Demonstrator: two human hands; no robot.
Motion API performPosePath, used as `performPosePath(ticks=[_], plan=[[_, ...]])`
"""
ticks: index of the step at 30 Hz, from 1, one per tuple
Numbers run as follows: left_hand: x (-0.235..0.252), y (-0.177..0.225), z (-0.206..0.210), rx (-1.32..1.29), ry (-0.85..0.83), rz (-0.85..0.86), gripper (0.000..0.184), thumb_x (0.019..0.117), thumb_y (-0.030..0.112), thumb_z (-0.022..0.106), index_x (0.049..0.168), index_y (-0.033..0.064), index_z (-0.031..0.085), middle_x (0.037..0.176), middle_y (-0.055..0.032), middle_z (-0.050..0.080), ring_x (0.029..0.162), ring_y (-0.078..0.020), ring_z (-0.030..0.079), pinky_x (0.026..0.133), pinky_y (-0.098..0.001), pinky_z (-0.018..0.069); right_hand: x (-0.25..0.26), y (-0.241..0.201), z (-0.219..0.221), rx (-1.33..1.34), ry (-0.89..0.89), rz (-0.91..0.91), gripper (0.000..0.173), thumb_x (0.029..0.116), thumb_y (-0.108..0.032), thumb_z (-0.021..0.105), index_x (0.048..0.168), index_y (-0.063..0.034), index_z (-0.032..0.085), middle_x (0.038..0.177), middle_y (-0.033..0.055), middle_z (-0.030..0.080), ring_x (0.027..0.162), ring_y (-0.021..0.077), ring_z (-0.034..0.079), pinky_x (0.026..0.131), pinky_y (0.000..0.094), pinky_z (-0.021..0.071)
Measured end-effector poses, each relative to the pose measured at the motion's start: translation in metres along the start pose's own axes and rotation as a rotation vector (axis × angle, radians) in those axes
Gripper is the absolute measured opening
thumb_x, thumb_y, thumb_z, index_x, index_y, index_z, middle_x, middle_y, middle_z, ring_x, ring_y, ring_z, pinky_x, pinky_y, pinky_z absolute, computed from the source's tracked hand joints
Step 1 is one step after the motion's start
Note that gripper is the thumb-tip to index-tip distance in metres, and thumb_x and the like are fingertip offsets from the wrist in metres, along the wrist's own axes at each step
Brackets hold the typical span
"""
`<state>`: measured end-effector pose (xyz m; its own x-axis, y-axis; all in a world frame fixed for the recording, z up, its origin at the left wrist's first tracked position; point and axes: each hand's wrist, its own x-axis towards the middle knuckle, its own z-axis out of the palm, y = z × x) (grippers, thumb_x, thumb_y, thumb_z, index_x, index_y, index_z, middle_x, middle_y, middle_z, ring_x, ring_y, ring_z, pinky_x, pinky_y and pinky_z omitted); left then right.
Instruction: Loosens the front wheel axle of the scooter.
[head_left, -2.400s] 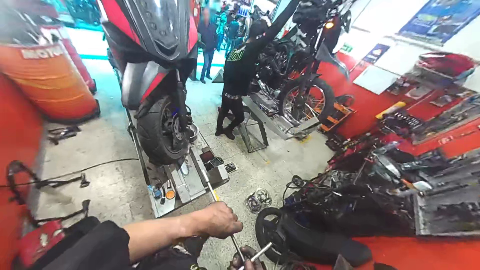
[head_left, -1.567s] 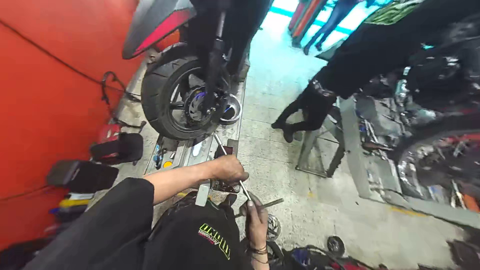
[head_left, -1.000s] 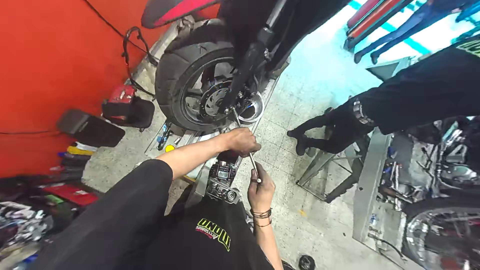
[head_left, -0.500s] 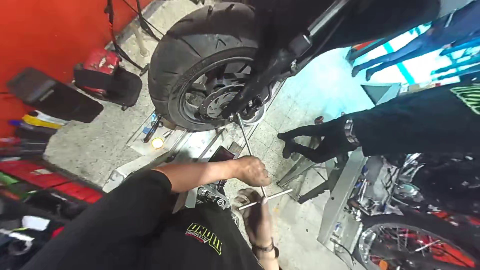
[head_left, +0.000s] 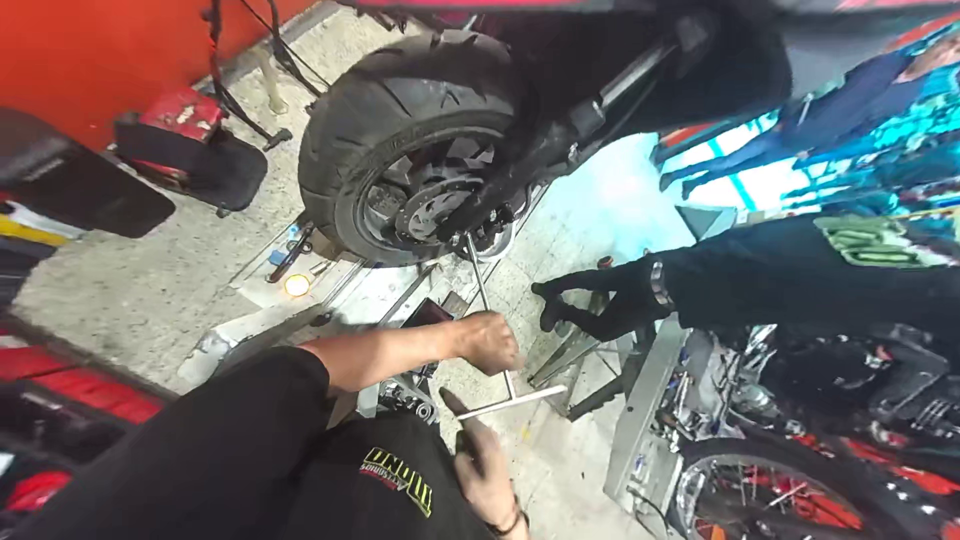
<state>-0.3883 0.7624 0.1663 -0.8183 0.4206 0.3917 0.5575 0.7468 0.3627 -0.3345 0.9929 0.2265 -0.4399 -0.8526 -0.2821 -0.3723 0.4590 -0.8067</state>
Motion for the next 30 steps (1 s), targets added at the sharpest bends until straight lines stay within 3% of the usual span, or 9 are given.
performPosePath(ticks=[4,8,12,14,17,19,21,25,30], plan=[[0.002,-0.003,0.000,-0.014,-0.069,0.017,0.017,0.0904,0.022,0.067,0.081,0.0077,0.067,0.070,-0.0115,0.066,0.067,-0.0332,0.068,0.057,-0.0551,0.0526,0.012,-0.013,-0.061,-0.112,0.360,-0.113,0.060,0.0915,-0.008,0.048,0.152,-0.0108,0.051,0.141,0.0074,0.063,0.069,0.0070,0.058,0.058,0.0280,0.0496],[0.002,-0.005,-0.003,-0.006,-0.012,0.045,0.015,0.0870,0.022,0.069,0.079,0.0090,0.066,0.068,-0.0096,0.065,0.064,-0.0310,0.067,0.054,-0.0528,0.0516,0.017,0.050,-0.012,-0.113,0.268,0.212,0.054,0.0877,-0.003,0.060,0.141,-0.0085,0.061,0.103,0.0065,0.073,0.070,0.0150,0.065,0.066,0.0398,0.0568],[0.004,-0.005,-0.006,-0.004,0.099,0.030,0.017,0.0874,0.021,0.068,0.075,0.0095,0.066,0.066,-0.0085,0.065,0.062,-0.0294,0.067,0.052,-0.0517,0.0522,0.009,-0.015,-0.001,0.135,0.023,-0.047,0.052,0.0873,-0.005,0.053,0.138,-0.0070,0.064,0.141,0.0042,0.065,0.106,0.0113,0.069,0.088,0.0345,0.0595],[0.012,-0.010,-0.013,0.005,0.157,0.042,0.018,0.0893,0.022,0.065,0.075,0.0101,0.064,0.064,-0.0075,0.064,0.059,-0.0279,0.066,0.050,-0.0494,0.0514,0.009,-0.019,-0.023,-0.027,0.145,-0.154,0.053,0.0858,-0.006,0.051,0.138,-0.0048,0.064,0.143,0.0073,0.063,0.106,0.0137,0.070,0.084,0.0346,0.0609],[0.015,-0.010,-0.016,-0.004,0.067,0.021,0.017,0.0876,0.021,0.068,0.075,0.0096,0.065,0.064,-0.0084,0.063,0.058,-0.0294,0.066,0.050,-0.0515,0.0507,-0.006,-0.017,-0.050,-0.640,0.591,-0.203,0.027,0.0899,-0.025,0.065,0.110,-0.0113,0.078,0.115,0.0035,0.075,0.091,0.0114,0.072,0.072,0.0307,0.0617],[0.011,-0.014,-0.011,0.000,0.032,0.017,0.017,0.0858,0.021,0.070,0.074,0.0096,0.064,0.063,-0.0085,0.063,0.058,-0.0296,0.066,0.050,-0.0517,0.0501,0.000,-0.013,-0.061,-0.940,0.713,-0.148,0.046,0.0859,-0.040,0.071,0.121,-0.0108,0.070,0.123,0.0131,0.067,0.112,0.0292,0.063,0.096,0.0497,0.0504],[0.003,-0.009,0.002,-0.027,0.019,0.022,0.017,0.0865,0.019,0.068,0.073,0.0083,0.063,0.064,-0.0096,0.063,0.060,-0.0305,0.067,0.050,-0.0520,0.0504,0.014,-0.008,-0.055,-1.055,0.510,-0.048,0.067,0.0811,-0.042,0.076,0.138,-0.0079,0.063,0.132,0.0187,0.064,0.126,0.0392,0.058,0.113,0.0628,0.0376],[0.004,-0.008,0.002,0.039,-0.035,0.027,0.020,0.0907,0.018,0.065,0.075,0.0051,0.063,0.068,-0.0119,0.065,0.065,-0.0325,0.068,0.054,-0.0534,0.0523,0.059,0.021,-0.020,-0.763,0.660,-0.116,0.046,0.0906,-0.043,0.068,0.112,-0.0014,0.068,0.079,0.0035,0.069,0.074,0.0201,0.066,0.076,0.0444,0.0555],[0.002,-0.003,-0.013,0.043,0.071,0.017,0.023,0.0879,0.026,0.069,0.075,0.0080,0.064,0.067,-0.0101,0.065,0.062,-0.0302,0.068,0.052,-0.0528,0.0524,0.070,0.008,-0.010,-0.269,0.865,-0.224,0.020,0.0944,-0.024,0.065,0.102,-0.0055,0.067,0.074,-0.0030,0.064,0.058,0.0047,0.058,0.054,0.0262,0.0540]])
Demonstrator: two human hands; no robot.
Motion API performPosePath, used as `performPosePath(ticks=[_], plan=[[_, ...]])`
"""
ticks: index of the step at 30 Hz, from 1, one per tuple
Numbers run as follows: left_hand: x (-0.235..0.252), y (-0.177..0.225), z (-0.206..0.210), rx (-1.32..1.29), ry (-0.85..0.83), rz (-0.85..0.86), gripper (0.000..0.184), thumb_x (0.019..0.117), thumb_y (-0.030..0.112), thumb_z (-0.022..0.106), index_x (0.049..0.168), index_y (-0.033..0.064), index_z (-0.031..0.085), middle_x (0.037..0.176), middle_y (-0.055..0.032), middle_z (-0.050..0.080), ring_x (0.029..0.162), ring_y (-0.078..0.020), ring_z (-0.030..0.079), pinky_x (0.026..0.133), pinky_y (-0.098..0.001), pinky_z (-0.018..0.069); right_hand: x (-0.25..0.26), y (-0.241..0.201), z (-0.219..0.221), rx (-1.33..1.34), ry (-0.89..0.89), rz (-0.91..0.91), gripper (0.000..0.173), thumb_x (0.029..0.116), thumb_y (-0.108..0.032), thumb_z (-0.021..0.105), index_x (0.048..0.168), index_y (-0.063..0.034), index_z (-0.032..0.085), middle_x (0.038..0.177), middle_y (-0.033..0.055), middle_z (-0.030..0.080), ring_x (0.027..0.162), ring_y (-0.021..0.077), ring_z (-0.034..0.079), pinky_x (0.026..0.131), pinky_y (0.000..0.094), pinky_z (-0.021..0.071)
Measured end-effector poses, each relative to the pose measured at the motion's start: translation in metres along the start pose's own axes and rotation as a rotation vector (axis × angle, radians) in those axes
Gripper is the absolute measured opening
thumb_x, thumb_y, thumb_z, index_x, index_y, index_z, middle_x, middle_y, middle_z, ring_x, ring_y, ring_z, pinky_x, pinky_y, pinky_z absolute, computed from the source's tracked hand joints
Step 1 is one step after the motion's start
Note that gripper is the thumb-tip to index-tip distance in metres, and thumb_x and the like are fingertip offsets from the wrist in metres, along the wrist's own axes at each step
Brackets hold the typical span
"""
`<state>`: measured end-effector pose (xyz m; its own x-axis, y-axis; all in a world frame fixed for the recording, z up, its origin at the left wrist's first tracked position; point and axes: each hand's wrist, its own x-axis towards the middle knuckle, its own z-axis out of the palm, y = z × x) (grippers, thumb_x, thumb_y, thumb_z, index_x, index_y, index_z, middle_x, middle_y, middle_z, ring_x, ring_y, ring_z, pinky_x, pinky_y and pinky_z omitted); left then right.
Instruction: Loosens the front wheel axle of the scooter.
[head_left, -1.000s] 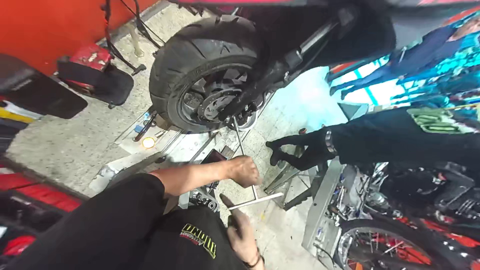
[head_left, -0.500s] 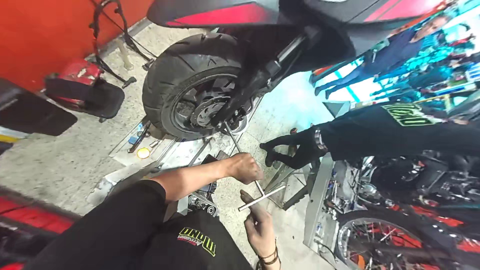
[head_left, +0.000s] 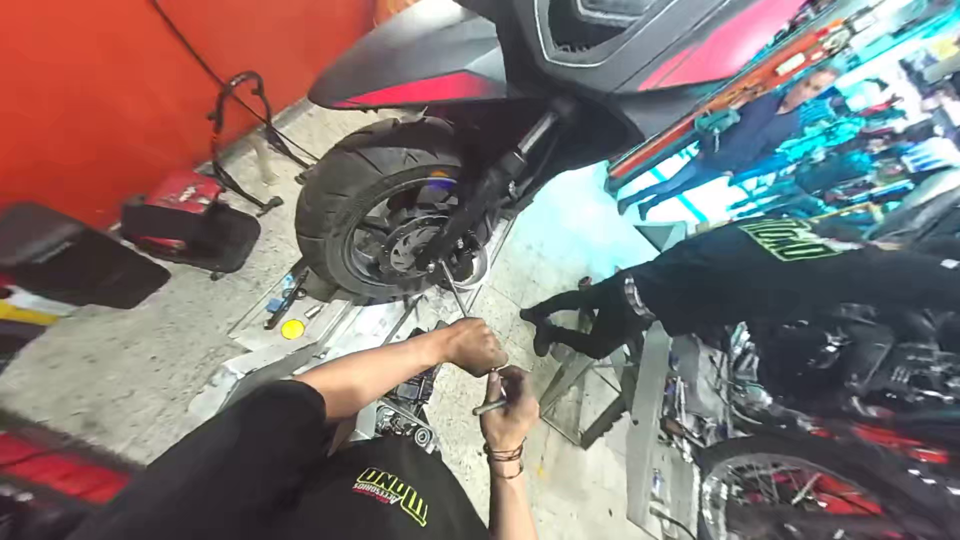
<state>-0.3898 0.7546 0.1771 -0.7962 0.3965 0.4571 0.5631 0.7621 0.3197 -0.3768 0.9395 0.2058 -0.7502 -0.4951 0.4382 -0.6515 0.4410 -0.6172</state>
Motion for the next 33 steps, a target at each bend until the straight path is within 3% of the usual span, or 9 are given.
performPosePath(ticks=[3,5,7,14,21,26,28,30,33], plan=[[0.001,-0.011,0.005,-0.020,-0.033,-0.001,0.020,0.0843,0.027,0.072,0.077,0.0104,0.065,0.072,-0.0078,0.068,0.069,-0.0282,0.070,0.058,-0.0527,0.0542,-0.002,0.020,0.000,-0.047,-0.027,-0.036,0.020,0.0955,-0.027,0.066,0.104,-0.0085,0.069,0.071,-0.0032,0.063,0.057,0.0075,0.057,0.055,0.0311,0.0530],[-0.005,-0.019,0.009,-0.013,-0.071,-0.064,0.019,0.0857,0.028,0.070,0.080,0.0106,0.067,0.076,-0.0077,0.069,0.076,-0.0287,0.071,0.065,-0.0543,0.0557,-0.019,0.037,-0.008,-0.166,-0.066,-0.145,0.025,0.0970,-0.028,0.066,0.111,-0.0083,0.073,0.076,0.0001,0.069,0.065,0.0126,0.064,0.064,0.0367,0.0579],[-0.010,-0.028,-0.002,0.053,-0.122,-0.108,0.020,0.0883,0.028,0.068,0.081,0.0096,0.067,0.075,-0.0098,0.069,0.074,-0.0311,0.071,0.063,-0.0556,0.0545,-0.028,0.043,-0.013,-0.192,-0.037,-0.269,0.027,0.0967,-0.026,0.067,0.115,-0.0083,0.075,0.084,0.0034,0.072,0.077,0.0167,0.067,0.078,0.0387,0.0576],[0.027,-0.026,-0.028,0.112,0.036,0.011,0.022,0.0887,0.027,0.065,0.078,0.0086,0.065,0.067,-0.0102,0.065,0.064,-0.0309,0.069,0.054,-0.0527,0.0528,0.000,0.022,-0.035,-0.167,0.171,-0.291,0.023,0.0992,-0.021,0.063,0.110,-0.0055,0.077,0.081,0.0077,0.066,0.078,0.0185,0.062,0.076,0.0343,0.0536],[0.036,-0.055,-0.039,0.158,0.032,0.018,0.025,0.0899,0.030,0.062,0.075,0.0092,0.063,0.065,-0.0092,0.064,0.062,-0.0294,0.068,0.052,-0.0511,0.0516,0.028,0.015,-0.022,-0.181,0.153,-0.275,0.026,0.1017,-0.020,0.058,0.113,-0.0062,0.076,0.081,0.0073,0.066,0.078,0.0187,0.062,0.076,0.0351,0.0527],[0.037,-0.053,-0.040,0.146,0.138,-0.023,0.024,0.0895,0.030,0.062,0.077,0.0100,0.065,0.068,-0.0078,0.066,0.065,-0.0277,0.070,0.055,-0.0500,0.0540,0.048,-0.004,-0.043,-0.396,0.039,-0.351,0.024,0.1012,-0.020,0.058,0.113,-0.0070,0.074,0.085,0.0090,0.068,0.080,0.0260,0.065,0.080,0.0445,0.0523],[0.038,-0.044,-0.039,0.118,0.223,-0.014,0.018,0.0862,0.026,0.065,0.077,0.0104,0.066,0.070,-0.0069,0.067,0.070,-0.0267,0.070,0.059,-0.0485,0.0553,0.049,-0.014,-0.045,-0.298,-0.032,-0.234,0.025,0.1027,-0.019,0.055,0.115,-0.0032,0.071,0.088,0.0079,0.069,0.080,0.0206,0.065,0.077,0.0385,0.0547],[0.042,-0.015,-0.034,0.040,0.238,0.033,0.008,0.0846,0.017,0.072,0.085,0.0097,0.070,0.081,-0.0084,0.071,0.080,-0.0287,0.072,0.068,-0.0510,0.0583,0.039,-0.017,-0.037,0.140,-0.111,0.045,0.028,0.1069,-0.017,0.046,0.123,0.0031,0.057,0.089,0.0044,0.064,0.072,0.0102,0.062,0.066,0.0275,0.0565],[0.044,0.009,-0.015,0.079,0.207,0.156,0.012,0.0941,0.017,0.066,0.085,0.0093,0.069,0.079,-0.0085,0.070,0.075,-0.0281,0.071,0.061,-0.0475,0.0575,0.009,-0.021,-0.024,0.851,-0.084,0.534,0.028,0.1098,-0.026,0.041,0.128,-0.0053,0.046,0.091,0.0036,0.065,0.075,0.0143,0.067,0.075,0.0363,0.0616]])
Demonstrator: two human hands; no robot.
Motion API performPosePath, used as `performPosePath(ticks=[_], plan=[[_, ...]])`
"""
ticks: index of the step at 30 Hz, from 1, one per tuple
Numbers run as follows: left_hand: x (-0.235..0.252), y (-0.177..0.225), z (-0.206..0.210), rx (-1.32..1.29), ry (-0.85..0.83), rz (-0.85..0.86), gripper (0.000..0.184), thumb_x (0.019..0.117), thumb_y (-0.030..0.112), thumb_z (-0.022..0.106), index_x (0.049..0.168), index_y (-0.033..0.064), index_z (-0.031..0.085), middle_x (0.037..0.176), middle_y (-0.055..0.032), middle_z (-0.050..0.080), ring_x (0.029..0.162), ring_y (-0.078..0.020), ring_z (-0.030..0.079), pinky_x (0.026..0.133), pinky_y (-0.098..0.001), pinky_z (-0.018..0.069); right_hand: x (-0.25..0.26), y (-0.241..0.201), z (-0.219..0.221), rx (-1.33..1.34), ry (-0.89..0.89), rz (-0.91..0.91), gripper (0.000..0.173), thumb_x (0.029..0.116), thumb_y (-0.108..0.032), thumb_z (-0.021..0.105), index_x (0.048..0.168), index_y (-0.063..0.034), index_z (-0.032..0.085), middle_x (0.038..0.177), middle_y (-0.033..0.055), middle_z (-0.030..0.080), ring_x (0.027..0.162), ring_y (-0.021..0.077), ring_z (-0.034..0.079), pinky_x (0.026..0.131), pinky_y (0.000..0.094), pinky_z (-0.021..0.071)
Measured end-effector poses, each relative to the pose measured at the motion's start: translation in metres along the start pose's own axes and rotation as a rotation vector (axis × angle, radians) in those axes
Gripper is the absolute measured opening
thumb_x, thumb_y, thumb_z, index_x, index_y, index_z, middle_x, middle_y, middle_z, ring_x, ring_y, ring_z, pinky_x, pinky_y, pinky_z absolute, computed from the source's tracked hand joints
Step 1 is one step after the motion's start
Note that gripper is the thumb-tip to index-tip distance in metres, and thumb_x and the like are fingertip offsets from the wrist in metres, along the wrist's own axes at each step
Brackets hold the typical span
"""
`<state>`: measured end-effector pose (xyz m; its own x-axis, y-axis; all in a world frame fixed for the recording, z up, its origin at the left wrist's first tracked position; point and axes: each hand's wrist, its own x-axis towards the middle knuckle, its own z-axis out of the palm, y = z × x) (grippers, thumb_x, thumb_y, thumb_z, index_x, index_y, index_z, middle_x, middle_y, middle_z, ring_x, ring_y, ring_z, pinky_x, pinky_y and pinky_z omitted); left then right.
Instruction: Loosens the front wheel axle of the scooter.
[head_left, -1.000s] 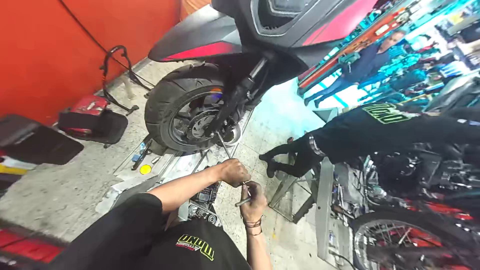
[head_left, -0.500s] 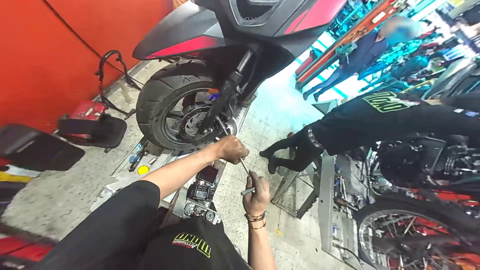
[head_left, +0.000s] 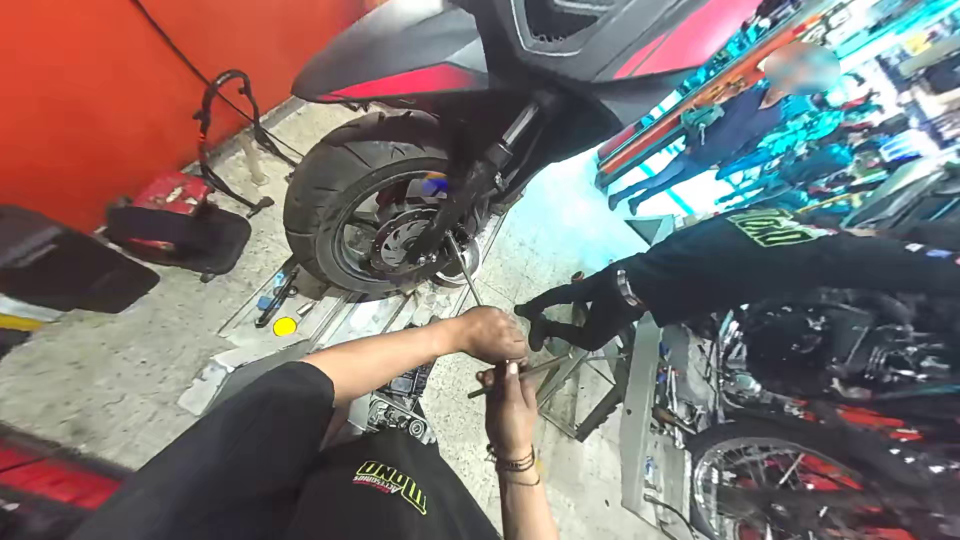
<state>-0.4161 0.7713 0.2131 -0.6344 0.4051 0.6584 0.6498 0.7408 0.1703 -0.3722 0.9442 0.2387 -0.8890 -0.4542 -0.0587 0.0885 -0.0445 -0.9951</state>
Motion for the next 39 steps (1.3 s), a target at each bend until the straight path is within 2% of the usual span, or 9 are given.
performPosePath(ticks=[4,8,14,17,20,24,28,31,39], plan=[[-0.002,-0.004,-0.004,0.027,-0.123,-0.009,0.011,0.0934,0.016,0.064,0.087,0.0084,0.069,0.075,-0.0109,0.068,0.068,-0.0314,0.070,0.054,-0.0511,0.0547,-0.051,0.004,-0.006,0.040,-0.211,0.297,0.056,0.1001,-0.028,0.060,0.146,0.0005,0.043,0.132,0.0173,0.065,0.111,0.0305,0.069,0.097,0.0487,0.0588],[0.002,0.001,-0.014,0.028,-0.184,-0.050,0.014,0.0926,0.020,0.065,0.085,0.0093,0.068,0.073,-0.0104,0.068,0.067,-0.0316,0.069,0.053,-0.0520,0.0534,-0.068,-0.040,0.002,-0.419,-0.562,0.059,0.054,0.1024,-0.011,0.054,0.153,0.0003,0.038,0.139,0.0145,0.064,0.078,0.0246,0.075,0.067,0.0422,0.0669],[0.005,-0.005,-0.028,-0.029,-0.330,-0.086,0.017,0.0923,0.026,0.068,0.089,0.0087,0.070,0.078,-0.0113,0.069,0.073,-0.0330,0.070,0.061,-0.0560,0.0540,0.010,-0.058,-0.037,-0.971,-0.180,-0.682,0.050,0.0918,-0.010,0.051,0.140,-0.0048,0.062,0.115,0.0079,0.075,0.069,0.0072,0.067,0.061,0.0282,0.0586],[-0.009,0.008,-0.027,-0.016,-0.288,-0.059,0.014,0.0902,0.019,0.066,0.081,0.0081,0.067,0.071,-0.0111,0.067,0.066,-0.0325,0.068,0.055,-0.0544,0.0522,0.027,-0.037,-0.091,-1.308,-0.049,-0.499,0.055,0.0882,-0.007,0.052,0.143,-0.0098,0.061,0.131,0.0128,0.069,0.098,0.0222,0.072,0.082,0.0440,0.0598],[-0.011,0.002,-0.027,0.003,-0.256,-0.056,0.014,0.0875,0.018,0.069,0.078,0.0085,0.065,0.069,-0.0095,0.065,0.063,-0.0307,0.067,0.052,-0.0526,0.0513,-0.006,0.007,-0.053,-1.377,-0.333,-0.340,0.049,0.0844,-0.007,0.064,0.133,-0.0149,0.069,0.098,0.0071,0.076,0.071,0.0268,0.071,0.064,0.0539,0.0596],[-0.005,-0.001,-0.013,-0.052,-0.332,-0.114,0.011,0.0903,0.020,0.069,0.088,0.0090,0.070,0.078,-0.0114,0.069,0.074,-0.0337,0.069,0.061,-0.0567,0.0536,-0.045,-0.025,0.005,-1.066,-0.500,-0.604,0.059,0.0879,-0.013,0.056,0.147,-0.0099,0.056,0.134,0.0061,0.068,0.063,0.0086,0.064,0.053,0.0323,0.0565],[-0.009,0.000,-0.015,-0.064,-0.316,-0.083,0.014,0.0876,0.019,0.069,0.081,0.0074,0.067,0.074,-0.0115,0.068,0.072,-0.0334,0.070,0.059,-0.0566,0.0540,0.003,-0.049,-0.036,-1.350,-0.125,-0.576,0.074,0.0779,-0.008,0.056,0.152,-0.0117,0.052,0.153,0.0053,0.055,0.077,0.0211,0.072,0.054,0.0471,0.0563],[-0.009,-0.002,-0.007,-0.040,-0.347,-0.083,0.013,0.0852,0.019,0.071,0.079,0.0084,0.067,0.074,-0.0102,0.068,0.071,-0.0324,0.069,0.059,-0.0565,0.0539,0.010,-0.002,-0.055,-1.234,-0.128,-0.293,0.069,0.0813,-0.003,0.064,0.149,-0.0038,0.050,0.141,0.0139,0.061,0.103,0.0247,0.071,0.087,0.0479,0.0605],[-0.021,-0.006,0.004,-0.002,-0.111,-0.034,0.021,0.0901,0.024,0.069,0.078,0.0081,0.065,0.071,-0.0098,0.067,0.067,-0.0307,0.069,0.056,-0.0523,0.0547,0.009,0.005,-0.021,-0.432,-0.281,0.204,0.059,0.1112,-0.046,0.031,0.102,-0.0043,0.072,0.083,0.0062,0.076,0.043,0.0091,0.054,0.040,0.0267,0.0484]])
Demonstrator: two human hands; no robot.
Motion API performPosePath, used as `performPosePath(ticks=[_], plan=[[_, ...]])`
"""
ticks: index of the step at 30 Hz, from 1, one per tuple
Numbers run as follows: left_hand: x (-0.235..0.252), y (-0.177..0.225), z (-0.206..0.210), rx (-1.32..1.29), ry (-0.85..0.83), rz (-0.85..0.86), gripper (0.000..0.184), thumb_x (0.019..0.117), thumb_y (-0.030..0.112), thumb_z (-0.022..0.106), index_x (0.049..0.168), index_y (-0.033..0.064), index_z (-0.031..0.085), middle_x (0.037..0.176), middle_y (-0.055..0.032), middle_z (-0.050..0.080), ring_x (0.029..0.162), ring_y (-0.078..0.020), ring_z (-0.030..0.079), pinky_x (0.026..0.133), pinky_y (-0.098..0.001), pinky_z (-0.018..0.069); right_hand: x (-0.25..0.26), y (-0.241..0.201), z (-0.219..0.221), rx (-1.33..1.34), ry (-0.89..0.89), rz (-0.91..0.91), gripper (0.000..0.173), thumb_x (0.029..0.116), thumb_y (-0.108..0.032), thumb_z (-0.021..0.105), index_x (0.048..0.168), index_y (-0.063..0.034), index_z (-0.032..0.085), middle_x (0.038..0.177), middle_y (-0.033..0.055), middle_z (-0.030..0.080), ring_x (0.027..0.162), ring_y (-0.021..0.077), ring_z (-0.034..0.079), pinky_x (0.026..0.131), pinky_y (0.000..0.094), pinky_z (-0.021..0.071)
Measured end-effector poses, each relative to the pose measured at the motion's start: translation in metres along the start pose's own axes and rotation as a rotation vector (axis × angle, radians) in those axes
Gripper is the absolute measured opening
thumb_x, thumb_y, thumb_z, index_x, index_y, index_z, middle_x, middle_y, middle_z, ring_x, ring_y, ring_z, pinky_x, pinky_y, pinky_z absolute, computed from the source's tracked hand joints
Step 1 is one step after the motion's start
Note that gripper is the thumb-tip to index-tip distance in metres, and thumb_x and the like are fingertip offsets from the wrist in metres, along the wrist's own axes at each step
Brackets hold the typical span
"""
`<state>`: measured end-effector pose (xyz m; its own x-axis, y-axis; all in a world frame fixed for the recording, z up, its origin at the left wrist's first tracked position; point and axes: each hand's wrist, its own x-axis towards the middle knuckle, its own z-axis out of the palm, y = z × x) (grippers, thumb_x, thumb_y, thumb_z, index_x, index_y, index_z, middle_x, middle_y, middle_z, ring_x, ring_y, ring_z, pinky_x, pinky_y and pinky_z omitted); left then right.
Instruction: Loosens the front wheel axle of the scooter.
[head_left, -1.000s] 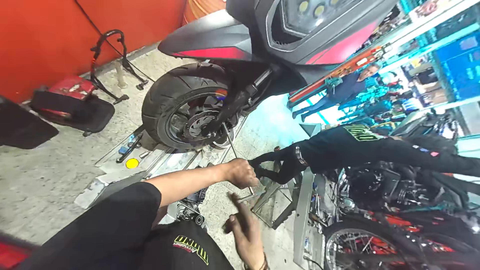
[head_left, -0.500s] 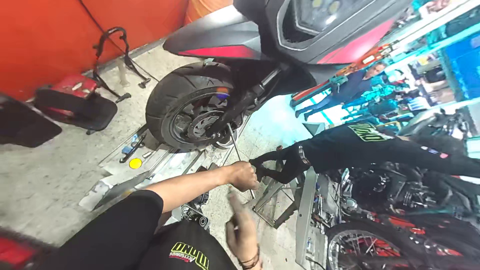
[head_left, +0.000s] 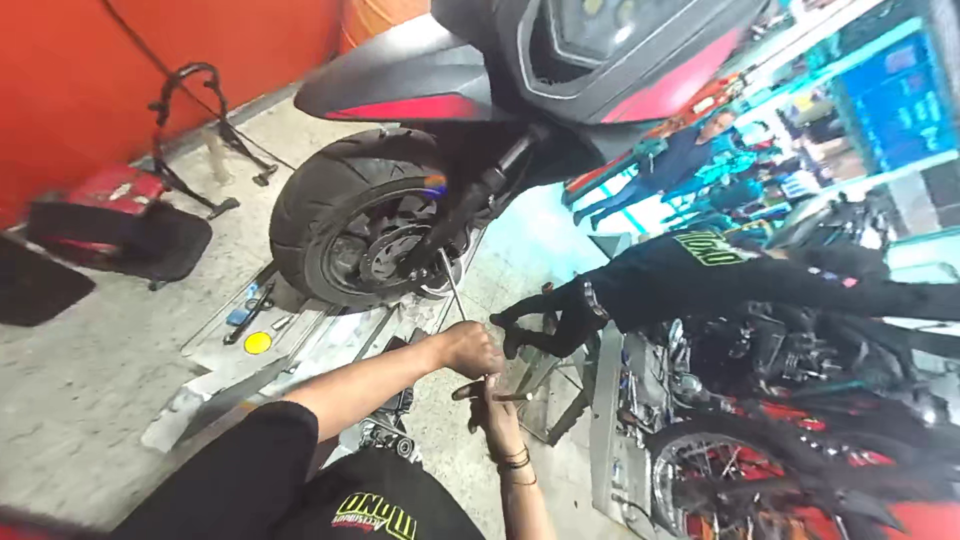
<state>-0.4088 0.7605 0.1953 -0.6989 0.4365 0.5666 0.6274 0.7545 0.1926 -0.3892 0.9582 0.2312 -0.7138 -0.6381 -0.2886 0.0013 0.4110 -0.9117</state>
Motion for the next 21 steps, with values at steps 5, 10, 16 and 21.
performPosePath(ticks=[5,10,16,21], plan=[[-0.011,-0.006,-0.004,0.110,0.243,0.086,0.018,0.0881,0.017,0.067,0.072,0.0090,0.062,0.064,-0.0065,0.062,0.059,-0.0247,0.065,0.050,-0.0421,0.0517,-0.005,-0.012,0.004,0.071,-0.212,-0.046,0.063,0.1095,-0.055,0.031,0.094,-0.0059,0.067,0.082,0.0080,0.073,0.042,0.0089,0.051,0.037,0.0244,0.0446],[-0.019,-0.022,-0.001,0.104,0.231,0.052,0.017,0.0879,0.014,0.065,0.073,0.0087,0.061,0.066,-0.0069,0.064,0.063,-0.0249,0.068,0.055,-0.0428,0.0544,-0.004,-0.027,0.006,-0.858,0.223,-0.352,0.039,0.1043,-0.043,0.047,0.098,-0.0191,0.076,0.097,-0.0051,0.074,0.090,0.0133,0.067,0.081,0.0406,0.0543],[-0.008,-0.029,0.011,0.172,0.415,0.039,0.029,0.0930,0.022,0.058,0.067,0.0083,0.060,0.056,-0.0064,0.058,0.052,-0.0239,0.062,0.047,-0.0404,0.0485,0.013,-0.007,0.041,0.514,0.249,-0.095,0.046,0.1063,-0.045,0.046,0.071,-0.0168,0.054,0.054,-0.0087,0.044,0.046,0.0020,0.040,0.046,0.0195,0.0361],[-0.007,-0.025,-0.002,0.156,0.455,0.042,0.036,0.0961,0.024,0.054,0.064,0.0082,0.060,0.053,-0.0062,0.056,0.049,-0.0223,0.059,0.045,-0.0389,0.0472,0.005,-0.032,0.065,0.851,0.314,0.064,0.053,0.1087,-0.048,0.042,0.066,-0.0168,0.045,0.048,-0.0076,0.032,0.038,0.0047,0.031,0.038,0.0217,0.0300]])
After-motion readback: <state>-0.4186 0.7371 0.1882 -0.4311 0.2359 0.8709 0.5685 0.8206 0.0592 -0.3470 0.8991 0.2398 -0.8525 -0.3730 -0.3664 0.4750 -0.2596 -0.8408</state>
